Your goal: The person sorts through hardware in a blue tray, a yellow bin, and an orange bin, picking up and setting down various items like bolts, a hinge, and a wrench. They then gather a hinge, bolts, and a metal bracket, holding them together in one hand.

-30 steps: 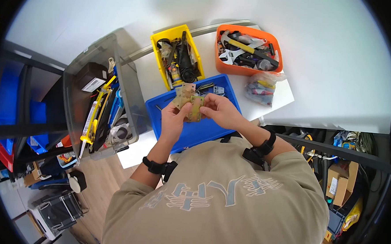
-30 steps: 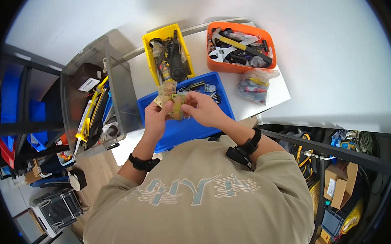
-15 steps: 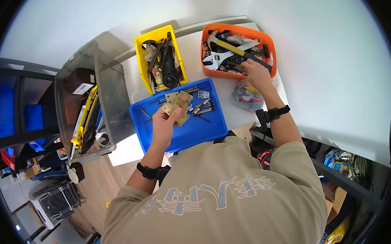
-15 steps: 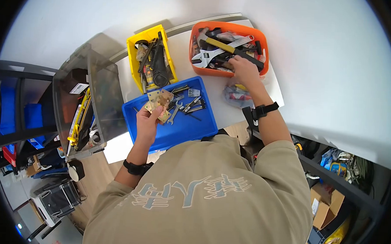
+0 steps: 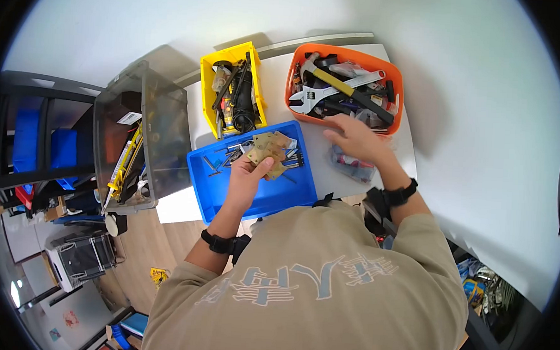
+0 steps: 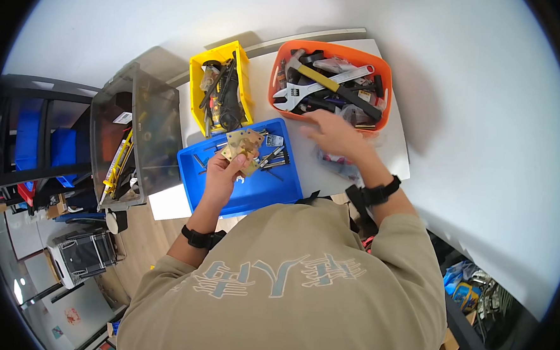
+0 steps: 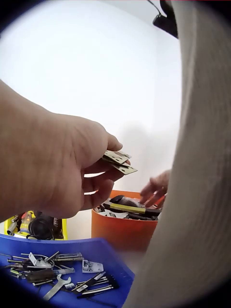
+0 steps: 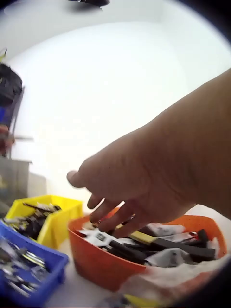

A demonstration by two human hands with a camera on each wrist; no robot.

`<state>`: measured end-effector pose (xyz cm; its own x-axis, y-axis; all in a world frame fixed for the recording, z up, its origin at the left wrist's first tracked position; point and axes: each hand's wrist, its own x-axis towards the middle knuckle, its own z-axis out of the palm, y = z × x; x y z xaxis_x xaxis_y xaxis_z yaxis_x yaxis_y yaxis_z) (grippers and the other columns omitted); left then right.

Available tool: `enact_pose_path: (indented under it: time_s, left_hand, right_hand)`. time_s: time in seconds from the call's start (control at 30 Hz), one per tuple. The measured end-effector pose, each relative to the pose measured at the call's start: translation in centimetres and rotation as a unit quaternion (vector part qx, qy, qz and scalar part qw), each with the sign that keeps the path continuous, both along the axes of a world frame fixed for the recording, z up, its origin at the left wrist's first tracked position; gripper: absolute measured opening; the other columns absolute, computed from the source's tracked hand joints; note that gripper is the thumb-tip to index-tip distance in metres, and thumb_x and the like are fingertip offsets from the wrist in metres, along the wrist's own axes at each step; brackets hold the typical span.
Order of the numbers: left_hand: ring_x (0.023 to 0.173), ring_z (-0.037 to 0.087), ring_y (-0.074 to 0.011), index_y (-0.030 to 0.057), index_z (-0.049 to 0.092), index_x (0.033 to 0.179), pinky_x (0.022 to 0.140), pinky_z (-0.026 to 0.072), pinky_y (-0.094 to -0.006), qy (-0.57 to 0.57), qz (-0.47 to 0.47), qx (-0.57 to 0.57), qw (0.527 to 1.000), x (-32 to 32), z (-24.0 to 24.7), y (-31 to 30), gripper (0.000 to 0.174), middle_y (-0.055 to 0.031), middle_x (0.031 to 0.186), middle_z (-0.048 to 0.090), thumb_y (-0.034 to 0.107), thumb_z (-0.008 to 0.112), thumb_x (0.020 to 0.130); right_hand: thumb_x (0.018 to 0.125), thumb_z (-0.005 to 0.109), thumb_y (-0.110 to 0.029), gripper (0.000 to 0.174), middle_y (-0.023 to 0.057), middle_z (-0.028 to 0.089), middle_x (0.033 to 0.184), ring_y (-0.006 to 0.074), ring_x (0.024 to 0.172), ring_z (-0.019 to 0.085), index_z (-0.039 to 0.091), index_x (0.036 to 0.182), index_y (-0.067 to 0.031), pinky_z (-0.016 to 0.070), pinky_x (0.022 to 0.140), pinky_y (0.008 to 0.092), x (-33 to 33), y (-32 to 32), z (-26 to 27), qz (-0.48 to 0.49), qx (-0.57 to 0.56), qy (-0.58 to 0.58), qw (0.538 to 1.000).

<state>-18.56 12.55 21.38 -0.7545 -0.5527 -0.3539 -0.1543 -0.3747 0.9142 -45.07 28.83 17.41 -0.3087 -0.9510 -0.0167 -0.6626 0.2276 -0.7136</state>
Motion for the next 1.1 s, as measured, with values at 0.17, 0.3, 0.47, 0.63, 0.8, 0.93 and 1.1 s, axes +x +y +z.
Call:
enact_pose_path:
  time_s: [0.17, 0.3, 0.47, 0.63, 0.8, 0.93, 1.1]
  left_hand:
    - [0.080, 0.065, -0.0100, 0.0036, 0.067, 0.116, 0.068, 0.0502, -0.0258, 0.038, -0.026, 0.067, 0.997, -1.8, -2.0, 1.5, 0.023, -0.0040, 0.099, 0.073, 0.017, 0.065, 0.098]
    - [0.079, 0.065, -0.0099, 0.0029, 0.067, 0.117, 0.068, 0.0500, -0.0260, 0.026, -0.038, 0.012, 0.999, -2.8, -2.5, 2.0, 0.023, -0.0042, 0.099, 0.073, 0.017, 0.062, 0.100]
    - [0.078, 0.065, -0.0085, 0.0033, 0.068, 0.116, 0.067, 0.0481, -0.0240, -0.002, 0.013, 0.000, 1.000, -3.2, -1.8, 1.5, 0.023, -0.0057, 0.104, 0.075, 0.018, 0.060, 0.101]
    - [0.079, 0.064, -0.0068, 0.0041, 0.070, 0.115, 0.066, 0.0465, -0.0231, -0.033, 0.028, -0.031, 0.999, -3.6, -1.5, 1.2, 0.023, -0.0050, 0.105, 0.076, 0.020, 0.062, 0.101]
    - [0.079, 0.064, -0.0068, 0.0047, 0.071, 0.112, 0.066, 0.0468, -0.0234, -0.048, 0.027, -0.062, 0.997, -3.9, -1.4, 1.1, 0.021, -0.0029, 0.098, 0.075, 0.020, 0.066, 0.099]
    - [0.078, 0.064, -0.0076, 0.0038, 0.070, 0.110, 0.066, 0.0483, -0.0244, -0.068, 0.019, -0.052, 0.996, -4.2, -1.7, 1.0, 0.020, -0.0020, 0.093, 0.073, 0.019, 0.069, 0.097]
    - [0.079, 0.064, -0.0070, 0.0021, 0.069, 0.112, 0.068, 0.0504, -0.0235, -0.050, -0.010, -0.035, 0.998, -5.7, -2.7, 1.5, 0.022, -0.0030, 0.097, 0.073, 0.016, 0.070, 0.095]
  right_hand:
    - [0.094, 0.069, -0.017, 0.027, 0.0009, 0.069, 0.102, 0.0074, 0.091, 0.063, 0.063, 0.117, -0.0047, 0.0514, 0.079, 0.0266, 4.9, -1.1, 5.7, -0.016, -0.021, -0.347, 0.937]
    - [0.095, 0.066, -0.009, 0.015, 0.0022, 0.069, 0.094, 0.0080, 0.081, 0.064, 0.063, 0.110, -0.0044, 0.0509, 0.073, 0.0239, 3.3, -0.7, 2.1, -0.105, -0.107, -0.460, 0.875]
    - [0.094, 0.063, -0.005, 0.016, 0.0088, 0.071, 0.095, 0.0178, 0.083, 0.069, 0.065, 0.109, -0.0015, 0.0542, 0.076, 0.0310, -2.7, -1.5, -1.7, -0.275, -0.164, -0.249, 0.914]
    - [0.095, 0.060, -0.020, 0.023, 0.0123, 0.069, 0.106, 0.0346, 0.100, 0.065, 0.067, 0.114, -0.0079, 0.0537, 0.086, 0.0407, -3.1, -3.2, -5.3, -0.139, -0.147, -0.008, 0.979]
    - [0.100, 0.053, -0.038, 0.042, 0.0124, 0.064, 0.114, 0.0323, 0.113, 0.059, 0.066, 0.120, -0.0043, 0.0496, 0.093, 0.0431, -1.8, -3.6, -6.7, 0.017, 0.075, 0.040, 0.996]
    - [0.097, 0.061, -0.035, 0.042, 0.0110, 0.066, 0.109, 0.0252, 0.104, 0.064, 0.063, 0.124, -0.0024, 0.0526, 0.085, 0.0389, -1.0, -3.2, -4.3, -0.029, -0.095, -0.049, 0.994]
    - [0.093, 0.069, -0.016, 0.034, 0.0056, 0.069, 0.094, 0.0092, 0.078, 0.063, 0.062, 0.123, -0.0013, 0.0535, 0.072, 0.0288, 1.4, -3.6, 0.0, -0.009, -0.086, -0.450, 0.889]
